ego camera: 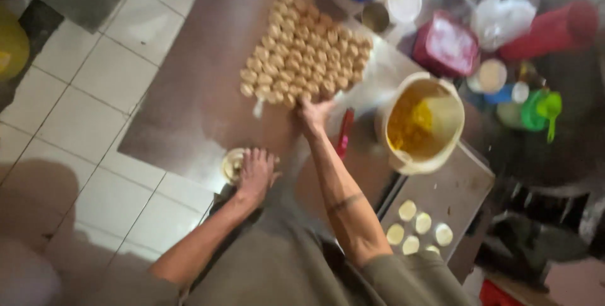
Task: Filling dough portions with yellow paste and arranging them on a baking sheet
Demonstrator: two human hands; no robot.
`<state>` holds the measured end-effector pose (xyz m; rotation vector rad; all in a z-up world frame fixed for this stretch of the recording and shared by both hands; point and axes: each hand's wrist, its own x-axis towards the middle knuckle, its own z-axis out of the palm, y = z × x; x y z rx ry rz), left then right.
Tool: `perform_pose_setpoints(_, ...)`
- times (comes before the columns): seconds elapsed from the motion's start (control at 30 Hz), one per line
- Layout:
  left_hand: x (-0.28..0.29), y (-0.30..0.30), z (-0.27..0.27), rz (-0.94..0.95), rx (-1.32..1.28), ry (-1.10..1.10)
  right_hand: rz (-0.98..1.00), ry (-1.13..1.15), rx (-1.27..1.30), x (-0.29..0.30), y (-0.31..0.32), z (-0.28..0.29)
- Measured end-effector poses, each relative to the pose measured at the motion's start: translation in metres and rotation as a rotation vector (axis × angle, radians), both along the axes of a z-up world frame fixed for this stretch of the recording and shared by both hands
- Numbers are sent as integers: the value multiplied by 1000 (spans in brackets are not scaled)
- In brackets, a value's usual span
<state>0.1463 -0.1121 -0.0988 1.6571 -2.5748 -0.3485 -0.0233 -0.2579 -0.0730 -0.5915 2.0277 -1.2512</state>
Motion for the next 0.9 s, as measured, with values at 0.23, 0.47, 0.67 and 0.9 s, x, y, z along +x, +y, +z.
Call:
perform_pose_setpoints(0.23,22,-25,26,37,245,689,74,-619,139,-18,96,68)
perform_pose_setpoints(0.47,44,-51,55,192,966,1152,463,-252,-33,-10,135,49)
perform_pose_setpoints(0.67,41,-51,61,243,997,1269,701,-342,-139,20,122,81)
perform_pose_setpoints(0.9,53,-37,56,178,1028,1266,758,6,-174,31,124,83)
